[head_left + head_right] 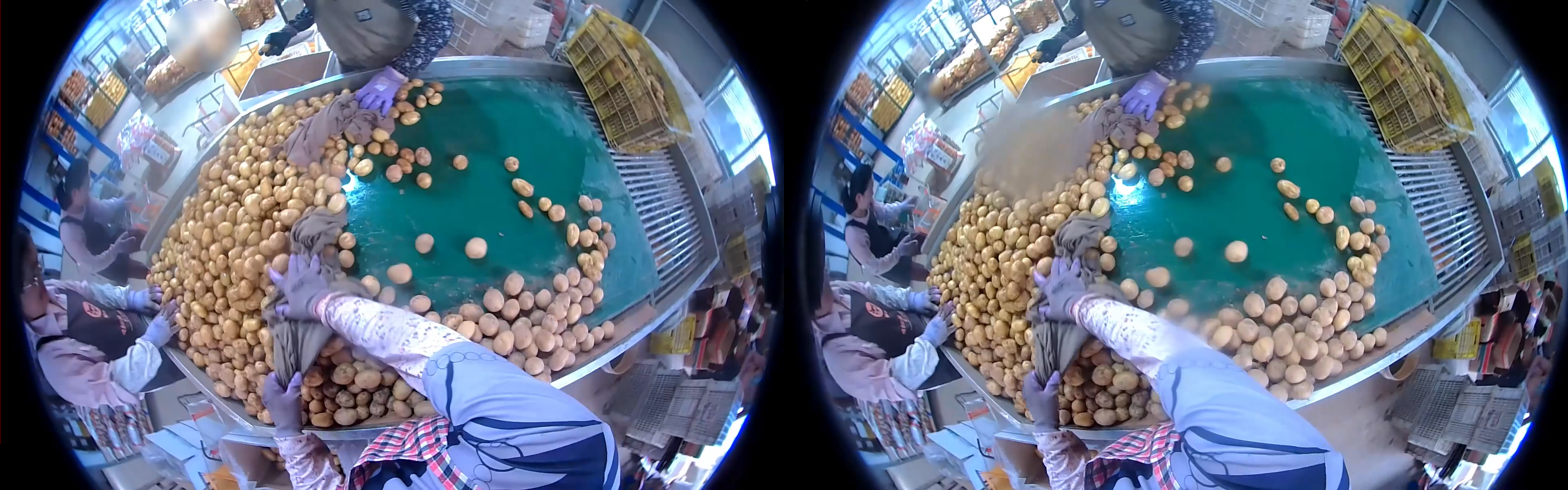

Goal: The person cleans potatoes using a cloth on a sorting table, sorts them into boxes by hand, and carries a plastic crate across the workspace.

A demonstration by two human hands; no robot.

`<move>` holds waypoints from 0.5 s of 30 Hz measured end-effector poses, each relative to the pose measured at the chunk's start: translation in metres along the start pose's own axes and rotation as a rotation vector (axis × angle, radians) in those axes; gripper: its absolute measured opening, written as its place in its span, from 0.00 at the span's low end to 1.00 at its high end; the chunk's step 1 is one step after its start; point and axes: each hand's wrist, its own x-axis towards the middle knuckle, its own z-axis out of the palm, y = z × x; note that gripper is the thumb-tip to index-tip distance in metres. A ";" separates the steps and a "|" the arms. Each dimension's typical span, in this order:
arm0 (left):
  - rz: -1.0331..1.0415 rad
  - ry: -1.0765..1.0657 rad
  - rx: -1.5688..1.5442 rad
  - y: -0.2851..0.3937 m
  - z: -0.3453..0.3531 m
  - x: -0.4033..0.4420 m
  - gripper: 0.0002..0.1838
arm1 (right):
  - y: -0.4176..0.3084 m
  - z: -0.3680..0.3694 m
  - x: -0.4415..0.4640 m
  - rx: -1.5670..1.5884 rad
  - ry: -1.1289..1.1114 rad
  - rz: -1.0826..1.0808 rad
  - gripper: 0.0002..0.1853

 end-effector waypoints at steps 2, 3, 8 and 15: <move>-0.016 0.009 -0.108 -0.003 -0.001 -0.014 0.14 | 0.010 0.008 -0.029 0.130 0.034 -0.114 0.32; -0.019 0.000 -0.166 -0.009 0.004 -0.020 0.14 | 0.020 0.006 -0.043 0.119 -0.002 -0.147 0.23; 0.265 -0.071 -0.225 0.039 0.054 -0.014 0.23 | 0.108 -0.023 -0.116 0.522 0.237 0.057 0.19; 0.332 -0.745 -0.745 0.260 0.152 -0.047 0.12 | 0.239 -0.177 -0.307 0.657 0.948 0.321 0.12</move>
